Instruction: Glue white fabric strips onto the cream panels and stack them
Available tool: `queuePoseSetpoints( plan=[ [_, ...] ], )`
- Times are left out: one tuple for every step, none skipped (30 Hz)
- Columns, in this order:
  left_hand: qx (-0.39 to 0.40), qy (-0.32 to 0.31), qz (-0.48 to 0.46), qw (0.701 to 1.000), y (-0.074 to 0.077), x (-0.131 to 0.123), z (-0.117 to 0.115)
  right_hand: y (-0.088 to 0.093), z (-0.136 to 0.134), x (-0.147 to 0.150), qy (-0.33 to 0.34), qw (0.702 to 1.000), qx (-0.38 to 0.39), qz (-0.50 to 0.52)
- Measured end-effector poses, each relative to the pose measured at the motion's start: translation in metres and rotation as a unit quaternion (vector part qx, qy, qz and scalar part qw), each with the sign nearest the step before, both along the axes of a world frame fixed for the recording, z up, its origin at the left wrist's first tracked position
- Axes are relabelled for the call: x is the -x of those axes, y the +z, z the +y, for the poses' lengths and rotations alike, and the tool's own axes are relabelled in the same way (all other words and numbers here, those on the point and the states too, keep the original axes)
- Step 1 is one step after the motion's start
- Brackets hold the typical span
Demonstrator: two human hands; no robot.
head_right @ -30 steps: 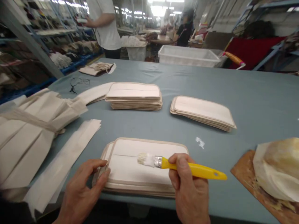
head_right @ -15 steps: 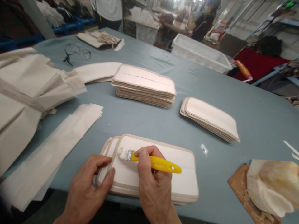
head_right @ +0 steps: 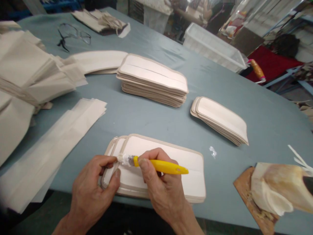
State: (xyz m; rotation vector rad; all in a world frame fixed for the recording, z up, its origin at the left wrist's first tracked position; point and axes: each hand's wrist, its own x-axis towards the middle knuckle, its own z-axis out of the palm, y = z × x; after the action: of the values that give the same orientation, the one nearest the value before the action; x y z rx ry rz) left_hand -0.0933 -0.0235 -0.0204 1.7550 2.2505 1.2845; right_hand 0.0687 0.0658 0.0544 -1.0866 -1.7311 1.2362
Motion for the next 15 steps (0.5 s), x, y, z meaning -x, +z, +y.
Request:
queuePoseSetpoints(
  plan=[
    [0.003,0.002,-0.001,1.0,0.0,0.0,0.0,0.0,0.001,-0.001,0.017,1.0,-0.003,-0.006],
    [0.007,0.004,-0.001,1.0,0.0,0.0,0.0,0.0,0.002,-0.003,0.034,0.999,-0.008,-0.013],
    [0.011,0.006,-0.001,1.0,0.0,0.0,0.0,0.001,0.004,-0.005,0.05,0.998,-0.014,-0.024],
    [0.015,0.007,-0.001,1.0,0.0,0.0,0.0,0.002,0.006,-0.008,0.061,0.997,-0.02,-0.035],
    [0.017,0.008,-0.001,1.0,0.0,0.0,0.0,0.004,0.008,-0.011,0.069,0.996,-0.027,-0.046],
    [0.018,0.007,0.001,1.0,0.0,0.0,0.0,0.006,0.01,-0.016,0.074,0.995,-0.034,-0.057],
    [0.018,0.006,0.002,1.0,0.001,0.0,0.0,0.007,0.012,-0.022,0.074,0.994,-0.042,-0.067],
    [0.019,0.005,0.003,1.0,0.001,0.0,0.0,0.009,0.013,-0.029,0.072,0.993,-0.049,-0.078],
    [0.02,0.005,0.005,1.0,0.001,0.0,0.0,0.01,0.014,-0.037,0.07,0.992,-0.054,-0.089],
    [0.024,0.004,0.006,1.0,0.001,0.001,0.0,0.011,0.015,-0.045,0.067,0.991,-0.058,-0.1],
    [0.027,0.005,0.007,1.0,0.001,0.001,0.0,0.011,0.015,-0.054,0.061,0.99,-0.061,-0.11],
    [0.034,0.008,0.006,0.999,0.001,0.002,0.0,0.012,0.015,-0.063,0.054,0.989,-0.065,-0.12],
    [0.043,0.012,0.004,0.999,0.0,0.003,0.0,0.012,0.015,-0.072,0.045,0.988,-0.07,-0.128],
    [0.053,0.016,0.001,0.998,-0.001,0.004,0.0,0.013,0.015,-0.08,0.034,0.988,-0.074,-0.134],
    [0.064,0.021,-0.002,0.998,-0.001,0.005,-0.001,0.013,0.014,-0.088,0.02,0.987,-0.078,-0.137]
  ],
)
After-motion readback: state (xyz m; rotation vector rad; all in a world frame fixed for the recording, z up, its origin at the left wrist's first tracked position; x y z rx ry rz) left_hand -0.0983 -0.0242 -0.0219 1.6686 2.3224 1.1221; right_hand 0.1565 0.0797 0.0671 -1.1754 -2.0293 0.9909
